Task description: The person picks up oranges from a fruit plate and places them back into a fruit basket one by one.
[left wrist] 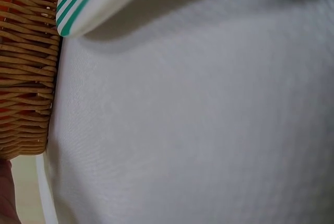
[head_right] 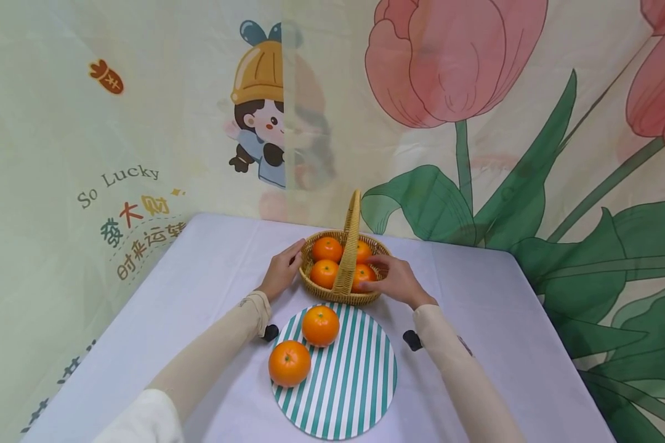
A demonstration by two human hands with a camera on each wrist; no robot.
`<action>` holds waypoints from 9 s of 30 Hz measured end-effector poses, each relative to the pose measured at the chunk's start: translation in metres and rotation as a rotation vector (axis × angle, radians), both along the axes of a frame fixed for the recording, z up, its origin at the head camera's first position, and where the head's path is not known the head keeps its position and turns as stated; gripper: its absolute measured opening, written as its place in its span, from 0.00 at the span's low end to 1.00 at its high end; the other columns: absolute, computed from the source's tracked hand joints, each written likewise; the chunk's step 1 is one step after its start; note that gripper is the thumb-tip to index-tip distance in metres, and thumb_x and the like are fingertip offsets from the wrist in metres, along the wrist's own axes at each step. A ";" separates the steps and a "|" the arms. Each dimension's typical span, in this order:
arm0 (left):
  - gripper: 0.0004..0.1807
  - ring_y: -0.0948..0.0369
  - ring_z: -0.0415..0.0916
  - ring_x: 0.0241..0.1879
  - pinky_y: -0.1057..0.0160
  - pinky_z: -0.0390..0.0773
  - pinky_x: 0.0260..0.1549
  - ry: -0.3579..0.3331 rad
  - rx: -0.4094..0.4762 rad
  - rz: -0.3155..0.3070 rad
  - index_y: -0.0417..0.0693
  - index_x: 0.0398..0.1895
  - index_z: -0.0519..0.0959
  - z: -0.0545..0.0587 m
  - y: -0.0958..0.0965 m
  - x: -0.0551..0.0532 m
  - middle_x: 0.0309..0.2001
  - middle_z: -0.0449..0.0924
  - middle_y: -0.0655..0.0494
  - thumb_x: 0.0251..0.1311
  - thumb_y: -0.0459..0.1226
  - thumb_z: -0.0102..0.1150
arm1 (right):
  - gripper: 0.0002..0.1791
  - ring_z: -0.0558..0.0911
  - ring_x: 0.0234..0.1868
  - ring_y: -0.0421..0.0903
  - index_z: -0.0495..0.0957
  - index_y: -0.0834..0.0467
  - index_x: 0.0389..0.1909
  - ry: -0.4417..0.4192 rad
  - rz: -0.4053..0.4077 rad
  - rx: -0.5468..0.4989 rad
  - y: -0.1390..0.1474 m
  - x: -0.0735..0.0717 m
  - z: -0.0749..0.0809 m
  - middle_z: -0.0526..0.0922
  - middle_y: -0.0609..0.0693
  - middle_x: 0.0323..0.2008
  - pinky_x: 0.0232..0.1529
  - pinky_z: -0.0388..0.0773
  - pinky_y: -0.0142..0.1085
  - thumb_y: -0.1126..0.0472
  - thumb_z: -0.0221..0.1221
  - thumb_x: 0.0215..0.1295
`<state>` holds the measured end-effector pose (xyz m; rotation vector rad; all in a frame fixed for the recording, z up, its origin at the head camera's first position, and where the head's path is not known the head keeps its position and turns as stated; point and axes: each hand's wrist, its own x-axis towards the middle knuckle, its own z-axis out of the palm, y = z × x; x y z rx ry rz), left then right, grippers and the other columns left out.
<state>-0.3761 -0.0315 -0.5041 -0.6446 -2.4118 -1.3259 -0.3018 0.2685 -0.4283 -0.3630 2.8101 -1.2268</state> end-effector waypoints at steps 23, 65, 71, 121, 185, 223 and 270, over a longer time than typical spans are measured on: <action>0.23 0.55 0.64 0.67 0.57 0.66 0.65 -0.041 -0.005 -0.008 0.38 0.68 0.68 0.000 -0.002 -0.001 0.68 0.67 0.46 0.71 0.33 0.48 | 0.33 0.77 0.59 0.54 0.73 0.57 0.62 0.068 0.023 -0.295 0.001 0.069 -0.013 0.78 0.54 0.59 0.58 0.74 0.49 0.56 0.72 0.55; 0.23 0.56 0.64 0.67 0.58 0.66 0.65 -0.039 0.009 -0.013 0.37 0.68 0.68 -0.001 -0.001 -0.002 0.68 0.68 0.46 0.72 0.35 0.46 | 0.49 0.76 0.54 0.40 0.70 0.50 0.67 -0.089 0.248 -0.103 -0.085 0.066 -0.049 0.75 0.38 0.58 0.58 0.76 0.41 0.45 0.78 0.41; 0.23 0.55 0.65 0.67 0.57 0.66 0.65 -0.024 0.008 0.000 0.37 0.68 0.68 0.000 -0.001 0.000 0.67 0.68 0.46 0.72 0.34 0.47 | 0.47 0.77 0.52 0.40 0.71 0.49 0.66 -0.083 0.250 -0.083 -0.085 0.064 -0.051 0.76 0.38 0.57 0.58 0.75 0.41 0.43 0.77 0.41; 0.23 0.55 0.65 0.67 0.58 0.67 0.64 -0.046 -0.015 -0.005 0.37 0.68 0.68 0.001 -0.001 -0.001 0.68 0.68 0.47 0.71 0.33 0.48 | 0.43 0.78 0.52 0.52 0.69 0.52 0.67 -0.028 0.051 -0.227 0.014 0.057 0.014 0.73 0.52 0.61 0.51 0.81 0.37 0.51 0.75 0.49; 0.23 0.56 0.64 0.67 0.58 0.66 0.64 -0.058 -0.024 0.007 0.38 0.68 0.68 0.003 -0.002 -0.002 0.68 0.68 0.46 0.71 0.33 0.48 | 0.53 0.69 0.65 0.56 0.59 0.51 0.74 -0.048 -0.164 -0.174 0.026 -0.036 -0.015 0.65 0.55 0.69 0.62 0.72 0.52 0.42 0.73 0.49; 0.23 0.57 0.64 0.68 0.60 0.65 0.66 -0.072 -0.017 -0.005 0.38 0.68 0.68 0.005 -0.003 0.000 0.68 0.67 0.48 0.72 0.33 0.47 | 0.46 0.65 0.69 0.56 0.62 0.61 0.71 0.122 0.078 -0.339 0.010 0.068 0.020 0.65 0.58 0.70 0.61 0.68 0.46 0.64 0.73 0.51; 0.23 0.55 0.65 0.67 0.57 0.65 0.65 -0.047 -0.003 -0.019 0.39 0.68 0.68 0.001 -0.003 -0.005 0.67 0.68 0.46 0.71 0.32 0.48 | 0.49 0.67 0.69 0.52 0.64 0.51 0.71 -0.132 0.551 -0.372 -0.130 0.105 -0.025 0.68 0.43 0.68 0.66 0.66 0.36 0.59 0.77 0.46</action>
